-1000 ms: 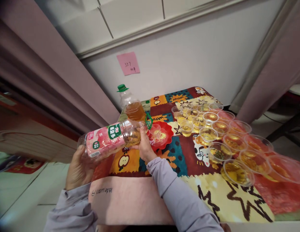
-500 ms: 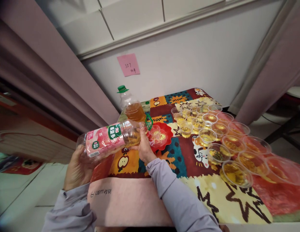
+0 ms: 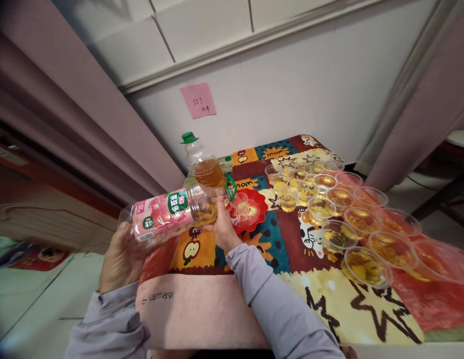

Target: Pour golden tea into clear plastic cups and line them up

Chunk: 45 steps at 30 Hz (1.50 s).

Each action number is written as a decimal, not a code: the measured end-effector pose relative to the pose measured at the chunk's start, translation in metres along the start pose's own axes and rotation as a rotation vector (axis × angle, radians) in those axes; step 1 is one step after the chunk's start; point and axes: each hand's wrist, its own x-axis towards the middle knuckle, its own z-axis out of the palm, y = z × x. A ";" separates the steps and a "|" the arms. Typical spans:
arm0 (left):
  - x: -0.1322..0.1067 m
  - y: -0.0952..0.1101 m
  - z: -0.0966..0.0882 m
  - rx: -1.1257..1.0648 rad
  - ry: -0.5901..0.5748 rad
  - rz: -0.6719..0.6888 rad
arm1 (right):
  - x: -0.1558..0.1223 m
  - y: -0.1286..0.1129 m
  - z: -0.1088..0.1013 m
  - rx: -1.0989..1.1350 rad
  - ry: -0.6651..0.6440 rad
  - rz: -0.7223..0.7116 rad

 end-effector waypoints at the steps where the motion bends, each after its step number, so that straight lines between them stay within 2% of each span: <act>1: 0.000 0.000 0.001 0.000 -0.009 0.004 | 0.000 0.000 0.000 0.004 -0.002 0.002; 17: -0.010 0.010 0.011 -0.007 -0.005 0.014 | -0.001 0.000 0.001 -0.004 -0.023 -0.004; 24: -0.008 0.010 0.006 0.014 -0.013 0.014 | 0.003 0.003 0.000 0.014 -0.018 0.006; 28: -0.007 0.011 0.007 0.046 -0.018 0.060 | 0.006 0.006 -0.003 0.029 -0.026 0.021; 40: -0.005 0.010 0.004 0.046 0.019 0.044 | 0.007 0.007 -0.004 0.044 -0.023 0.012; 45: -0.005 0.011 0.007 0.041 -0.013 0.056 | 0.007 0.005 -0.003 0.045 -0.046 0.018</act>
